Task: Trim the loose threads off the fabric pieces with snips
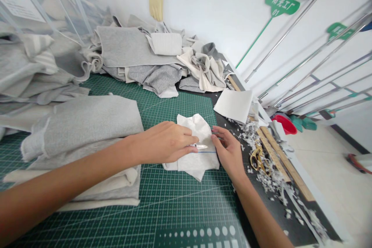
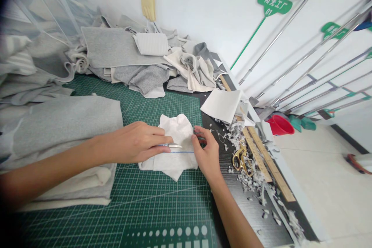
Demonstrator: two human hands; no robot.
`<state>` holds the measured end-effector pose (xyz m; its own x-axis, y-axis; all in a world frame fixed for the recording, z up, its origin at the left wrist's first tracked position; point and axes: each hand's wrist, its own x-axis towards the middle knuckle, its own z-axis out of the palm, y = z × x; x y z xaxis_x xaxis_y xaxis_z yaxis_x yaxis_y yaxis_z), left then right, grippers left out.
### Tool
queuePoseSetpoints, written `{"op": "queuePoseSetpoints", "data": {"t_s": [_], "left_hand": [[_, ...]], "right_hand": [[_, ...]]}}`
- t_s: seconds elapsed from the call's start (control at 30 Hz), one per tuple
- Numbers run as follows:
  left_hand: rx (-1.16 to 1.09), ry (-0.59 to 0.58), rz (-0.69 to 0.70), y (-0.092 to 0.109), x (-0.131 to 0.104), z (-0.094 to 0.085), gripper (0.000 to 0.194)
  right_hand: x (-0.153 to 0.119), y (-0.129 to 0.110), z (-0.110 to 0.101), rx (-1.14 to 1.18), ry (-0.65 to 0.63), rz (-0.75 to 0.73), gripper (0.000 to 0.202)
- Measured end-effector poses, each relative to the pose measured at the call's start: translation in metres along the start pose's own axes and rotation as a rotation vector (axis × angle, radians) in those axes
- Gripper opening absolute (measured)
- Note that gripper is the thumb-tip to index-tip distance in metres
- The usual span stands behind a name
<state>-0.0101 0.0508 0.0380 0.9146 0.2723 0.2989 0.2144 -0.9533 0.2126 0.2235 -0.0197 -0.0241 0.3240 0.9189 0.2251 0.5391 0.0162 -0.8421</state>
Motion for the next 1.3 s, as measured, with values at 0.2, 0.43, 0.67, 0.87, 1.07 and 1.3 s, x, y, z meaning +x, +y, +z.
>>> {"op": "queuePoseSetpoints", "data": {"t_s": [0.2,0.43,0.67,0.87,1.07,1.3], "left_hand": [[0.066,-0.097,-0.016,0.004,-0.001,0.003,0.023],[0.091,-0.1,-0.002,0.007,-0.003,-0.008,0.027],[0.259,-0.109,-0.032,-0.003,-0.004,-0.009,0.029],[0.22,-0.042,-0.02,0.006,0.004,-0.008,0.034],[0.261,-0.127,0.034,0.013,0.012,-0.004,0.03],[0.16,-0.156,0.019,0.014,0.0,-0.01,0.031]], "right_hand": [[0.0,-0.001,0.0,0.012,0.006,0.015,0.029],[0.001,-0.001,0.0,0.045,0.005,0.035,0.029],[0.002,0.0,0.0,0.069,0.005,0.04,0.031],[0.002,0.0,0.002,0.079,0.015,0.042,0.031],[0.003,0.002,0.001,0.111,0.028,0.045,0.03],[0.003,0.001,0.0,0.13,0.043,0.019,0.029]]}}
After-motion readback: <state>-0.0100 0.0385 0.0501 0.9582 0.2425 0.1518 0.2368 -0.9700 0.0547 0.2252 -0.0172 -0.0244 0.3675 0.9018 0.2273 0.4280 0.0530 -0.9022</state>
